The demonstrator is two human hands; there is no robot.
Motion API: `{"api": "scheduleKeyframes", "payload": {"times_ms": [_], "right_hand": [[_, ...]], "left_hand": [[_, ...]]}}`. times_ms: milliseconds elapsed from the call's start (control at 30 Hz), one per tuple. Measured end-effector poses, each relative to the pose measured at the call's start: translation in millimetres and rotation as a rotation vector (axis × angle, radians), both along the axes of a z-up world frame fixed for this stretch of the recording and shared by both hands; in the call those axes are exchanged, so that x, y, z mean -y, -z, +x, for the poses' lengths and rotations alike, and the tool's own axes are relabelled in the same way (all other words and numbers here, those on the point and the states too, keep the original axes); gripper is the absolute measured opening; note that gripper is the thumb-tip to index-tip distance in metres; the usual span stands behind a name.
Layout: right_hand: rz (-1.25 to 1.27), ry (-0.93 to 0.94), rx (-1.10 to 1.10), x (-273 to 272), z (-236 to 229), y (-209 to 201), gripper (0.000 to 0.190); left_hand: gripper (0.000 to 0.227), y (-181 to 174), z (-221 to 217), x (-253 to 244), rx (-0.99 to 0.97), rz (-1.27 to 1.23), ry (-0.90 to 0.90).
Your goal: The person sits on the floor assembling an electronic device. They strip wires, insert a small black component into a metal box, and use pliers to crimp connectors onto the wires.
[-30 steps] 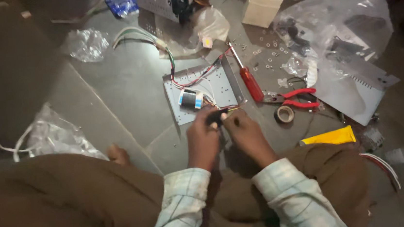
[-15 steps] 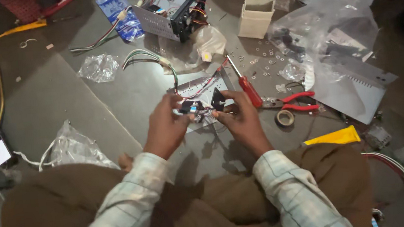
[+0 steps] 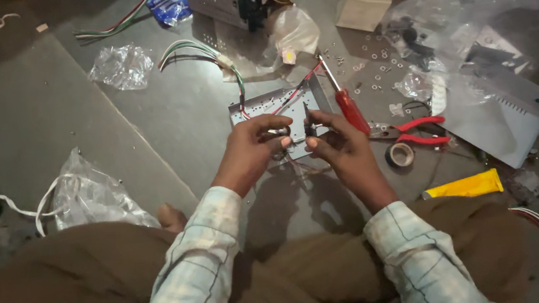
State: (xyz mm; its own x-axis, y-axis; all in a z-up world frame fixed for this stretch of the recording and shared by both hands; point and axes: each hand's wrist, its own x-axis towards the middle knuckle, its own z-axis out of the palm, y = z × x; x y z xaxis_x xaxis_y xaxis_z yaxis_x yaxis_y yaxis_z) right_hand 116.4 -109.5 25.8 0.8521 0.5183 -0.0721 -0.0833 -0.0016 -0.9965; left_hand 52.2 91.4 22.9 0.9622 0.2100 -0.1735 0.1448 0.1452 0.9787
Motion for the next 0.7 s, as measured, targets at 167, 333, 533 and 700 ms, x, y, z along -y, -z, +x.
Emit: {"api": "scheduleKeyframes", "payload": {"times_ms": [167, 333, 533, 700], "right_hand": [[-0.119, -0.024, 0.163, -2.6, -4.2, -5.1, 0.056], [-0.205, -0.065, 0.339, -1.9, -12.3, -16.1, 0.053], [-0.326, -0.033, 0.529, -5.4, -8.6, -20.8, 0.056], [-0.332, -0.028, 0.538, -3.2, -7.0, -11.5, 0.056]], "left_hand": [[0.03, -2.9, -1.7, -2.3, -0.015, -0.24, 0.055], [0.027, 2.2, 1.2, 1.1, -0.037, -0.142, -0.06], [0.031, 10.1, -2.8, 1.3, -0.048, -0.142, -0.068], [0.031, 15.9, -3.0, 5.1, -0.069, -0.099, -0.079]]}}
